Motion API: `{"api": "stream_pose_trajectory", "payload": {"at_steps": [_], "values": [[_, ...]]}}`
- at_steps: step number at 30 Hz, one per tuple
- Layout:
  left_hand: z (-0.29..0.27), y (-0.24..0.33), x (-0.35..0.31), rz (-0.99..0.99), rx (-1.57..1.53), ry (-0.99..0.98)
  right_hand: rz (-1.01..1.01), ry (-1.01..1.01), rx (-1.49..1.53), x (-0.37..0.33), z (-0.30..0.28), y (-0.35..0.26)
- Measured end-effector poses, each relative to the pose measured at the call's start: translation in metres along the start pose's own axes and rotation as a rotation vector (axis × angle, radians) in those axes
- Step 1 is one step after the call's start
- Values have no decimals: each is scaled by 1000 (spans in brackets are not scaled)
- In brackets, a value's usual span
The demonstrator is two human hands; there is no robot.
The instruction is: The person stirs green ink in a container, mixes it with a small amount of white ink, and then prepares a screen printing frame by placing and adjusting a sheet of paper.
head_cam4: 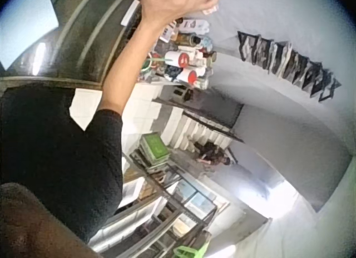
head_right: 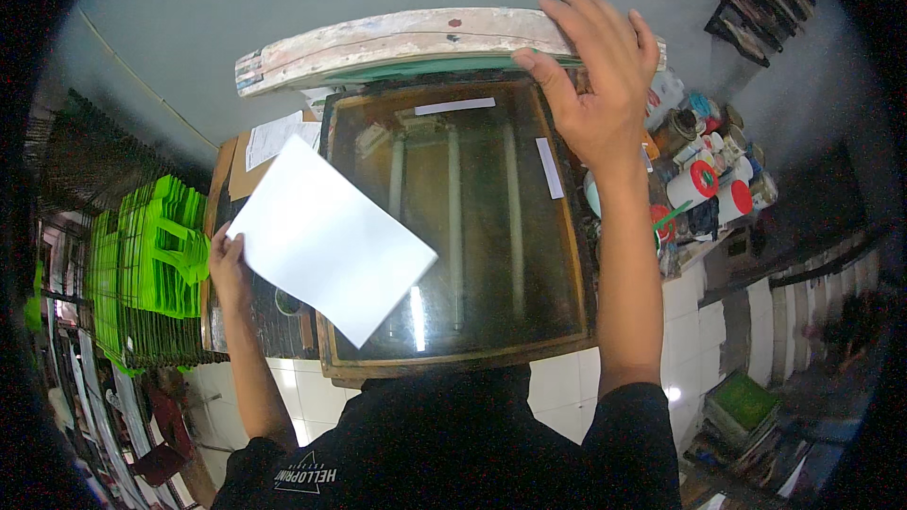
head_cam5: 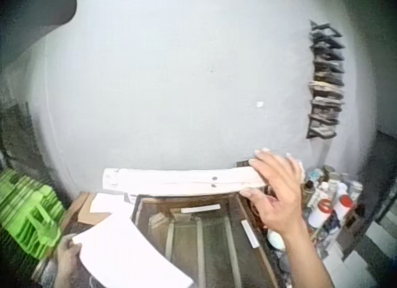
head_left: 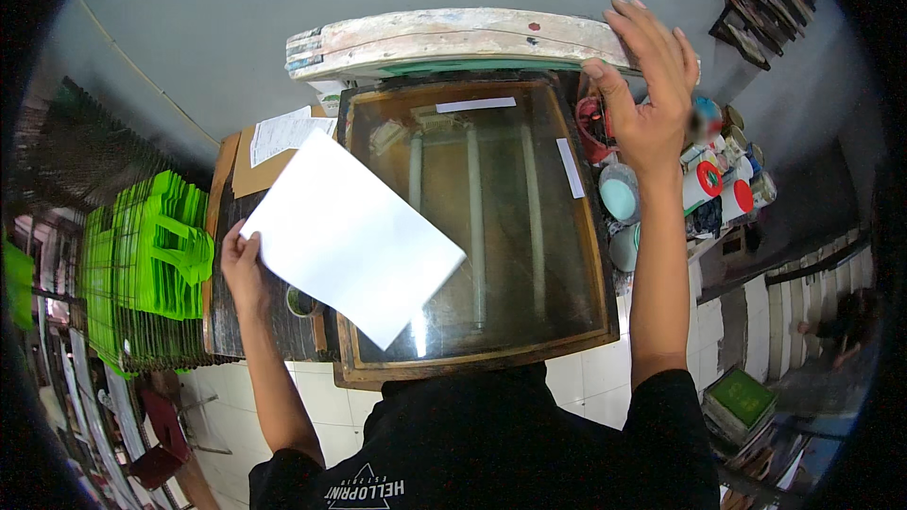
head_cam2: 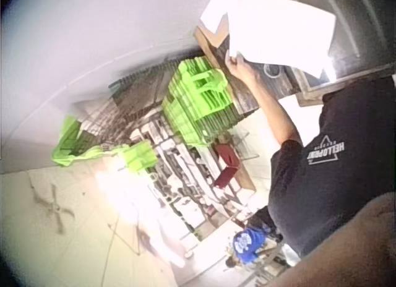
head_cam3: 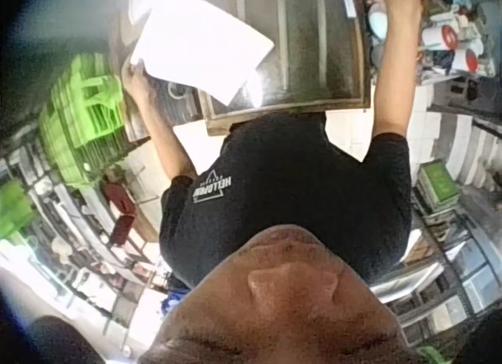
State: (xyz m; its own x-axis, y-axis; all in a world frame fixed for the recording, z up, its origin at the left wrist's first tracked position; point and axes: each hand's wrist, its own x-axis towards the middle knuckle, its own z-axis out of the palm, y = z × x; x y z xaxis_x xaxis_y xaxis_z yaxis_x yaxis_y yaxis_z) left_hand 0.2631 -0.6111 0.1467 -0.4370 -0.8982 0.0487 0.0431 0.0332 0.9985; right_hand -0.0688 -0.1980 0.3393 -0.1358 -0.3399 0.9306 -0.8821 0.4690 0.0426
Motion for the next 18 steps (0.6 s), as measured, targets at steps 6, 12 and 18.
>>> {"api": "stream_pose_trajectory", "payload": {"at_steps": [6, 12, 18], "values": [[64, -35, 11, 19, 98, -169, 4, -8, 8, 6, 2, 1], [124, -35, -23, 359, 453, -259, -7, -11, 8, 3, 1, 0], [166, -28, -120, 498, 1054, -822, -16, 1, -14, 2, 0, 2]]}}
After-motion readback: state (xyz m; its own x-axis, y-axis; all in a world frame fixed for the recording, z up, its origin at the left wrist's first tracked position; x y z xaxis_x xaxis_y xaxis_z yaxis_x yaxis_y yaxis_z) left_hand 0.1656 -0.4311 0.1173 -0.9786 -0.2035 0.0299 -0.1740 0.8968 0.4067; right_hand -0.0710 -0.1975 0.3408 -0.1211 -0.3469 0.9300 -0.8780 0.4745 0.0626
